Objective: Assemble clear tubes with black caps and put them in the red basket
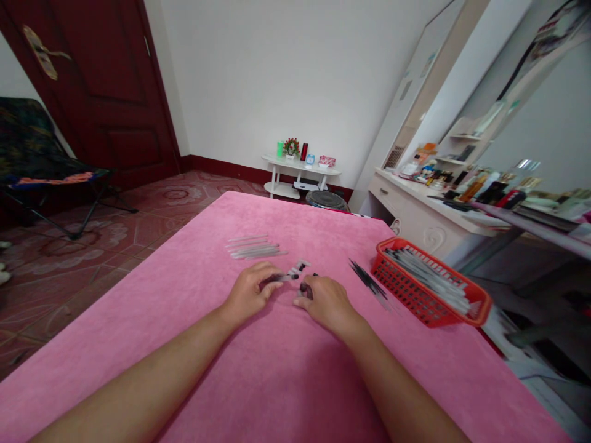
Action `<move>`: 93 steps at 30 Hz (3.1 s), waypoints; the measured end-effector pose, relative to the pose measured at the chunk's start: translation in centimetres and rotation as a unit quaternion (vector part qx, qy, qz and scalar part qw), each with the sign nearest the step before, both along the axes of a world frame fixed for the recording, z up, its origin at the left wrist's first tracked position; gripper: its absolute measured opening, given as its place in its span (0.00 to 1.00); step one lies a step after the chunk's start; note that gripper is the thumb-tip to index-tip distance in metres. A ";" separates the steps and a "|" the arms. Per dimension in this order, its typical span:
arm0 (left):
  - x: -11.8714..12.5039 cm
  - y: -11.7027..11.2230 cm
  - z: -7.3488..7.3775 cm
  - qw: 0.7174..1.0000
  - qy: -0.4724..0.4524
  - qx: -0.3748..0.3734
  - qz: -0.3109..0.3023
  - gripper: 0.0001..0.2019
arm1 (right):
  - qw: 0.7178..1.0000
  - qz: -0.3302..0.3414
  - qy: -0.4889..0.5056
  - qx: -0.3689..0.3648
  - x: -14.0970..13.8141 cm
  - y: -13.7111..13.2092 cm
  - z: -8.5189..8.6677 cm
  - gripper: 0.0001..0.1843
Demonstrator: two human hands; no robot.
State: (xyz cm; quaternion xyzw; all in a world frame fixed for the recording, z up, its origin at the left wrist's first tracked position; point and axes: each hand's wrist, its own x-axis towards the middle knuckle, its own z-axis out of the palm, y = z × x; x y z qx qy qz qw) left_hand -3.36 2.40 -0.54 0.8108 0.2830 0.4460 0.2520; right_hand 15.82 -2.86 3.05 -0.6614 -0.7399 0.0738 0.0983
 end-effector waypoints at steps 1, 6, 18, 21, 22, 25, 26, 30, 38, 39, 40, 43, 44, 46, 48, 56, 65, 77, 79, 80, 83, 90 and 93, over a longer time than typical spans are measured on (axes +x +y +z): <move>0.0 0.0 0.0 1.000 -0.002 -0.001 -0.001 0.07 | 1.000 -0.001 -0.011 0.000 -0.1 -0.1 0.1 0.10; -0.2 -0.1 0.0 0.995 -0.074 -0.048 0.039 0.06 | 1.000 -0.006 0.010 0.003 0.0 0.1 0.2 0.07; 0.6 -0.1 0.9 0.854 -0.411 -0.318 0.033 0.19 | 0.980 0.069 0.182 0.045 -0.4 0.3 0.1 0.07; 0.6 -0.1 0.7 0.844 -0.420 -0.333 0.032 0.19 | 0.976 0.080 0.198 0.052 -0.6 0.3 0.1 0.07; 0.7 -0.1 0.6 0.842 -0.419 -0.338 0.032 0.19 | 0.974 0.080 0.202 0.056 -0.6 0.3 0.1 0.08; 0.7 -0.1 0.5 0.838 -0.418 -0.350 0.031 0.19 | 0.973 0.080 0.207 0.069 -0.6 0.3 0.0 0.08; 0.8 -0.1 0.5 0.835 -0.420 -0.354 0.029 0.19 | 0.973 0.078 0.205 0.072 -0.6 0.3 0.0 0.08; 0.8 0.0 0.5 0.822 -0.431 -0.372 0.028 0.19 | 0.973 0.072 0.203 0.080 -0.7 0.3 0.1 0.09; 0.7 0.1 0.3 0.811 -0.427 -0.398 0.046 0.20 | 0.969 0.067 0.203 0.127 -0.8 0.2 0.3 0.08; 0.7 0.1 0.3 0.810 -0.427 -0.399 0.047 0.21 | 0.968 0.068 0.201 0.133 -0.7 0.2 0.3 0.08; 0.7 0.1 0.3 0.810 -0.427 -0.400 0.049 0.21 | 0.968 0.068 0.200 0.137 -0.7 0.2 0.3 0.09; 0.8 0.1 0.3 0.808 -0.428 -0.401 0.054 0.21 | 0.968 0.067 0.200 0.140 -0.6 0.1 0.4 0.10; 0.8 0.1 0.3 0.808 -0.428 -0.402 0.054 0.21 | 0.968 0.068 0.200 0.139 -0.6 0.1 0.4 0.10; 0.8 0.1 0.4 0.806 -0.427 -0.406 0.053 0.21 | 0.968 0.069 0.199 0.138 -0.6 0.1 0.4 0.10; 0.8 0.1 0.4 0.808 -0.424 -0.406 0.055 0.21 | 0.968 0.073 0.198 0.137 -0.5 0.1 0.3 0.10; 0.8 0.0 0.4 0.811 -0.420 -0.404 0.050 0.22 | 0.971 0.072 0.173 0.146 -0.5 0.2 0.2 0.08; 0.9 -0.1 0.6 0.809 -0.438 -0.388 0.056 0.20 | 0.963 0.072 0.182 0.184 -0.3 0.4 0.1 0.06; 0.9 -0.4 0.7 0.831 -0.427 -0.353 0.056 0.18 | 0.966 0.068 0.184 0.171 -0.1 0.6 -0.1 0.06; 1.0 -0.4 0.6 0.838 -0.421 -0.340 0.062 0.18 | 0.967 0.065 0.182 0.165 -0.1 0.6 -0.1 0.06; 1.0 -0.4 0.6 0.841 -0.420 -0.334 0.065 0.18 | 0.968 0.063 0.182 0.162 -0.2 0.6 -0.2 0.06; 1.0 -0.5 0.7 0.847 -0.418 -0.320 0.072 0.18 | 0.971 0.057 0.179 0.149 -0.2 0.5 -0.2 0.07; 0.8 -0.3 0.6 0.841 -0.432 -0.312 0.089 0.18 | 0.977 0.045 0.165 0.130 0.0 0.5 -0.1 0.07; 0.7 -0.1 0.4 0.840 -0.429 -0.318 0.093 0.19 | 0.976 0.044 0.168 0.132 0.1 0.5 -0.2 0.07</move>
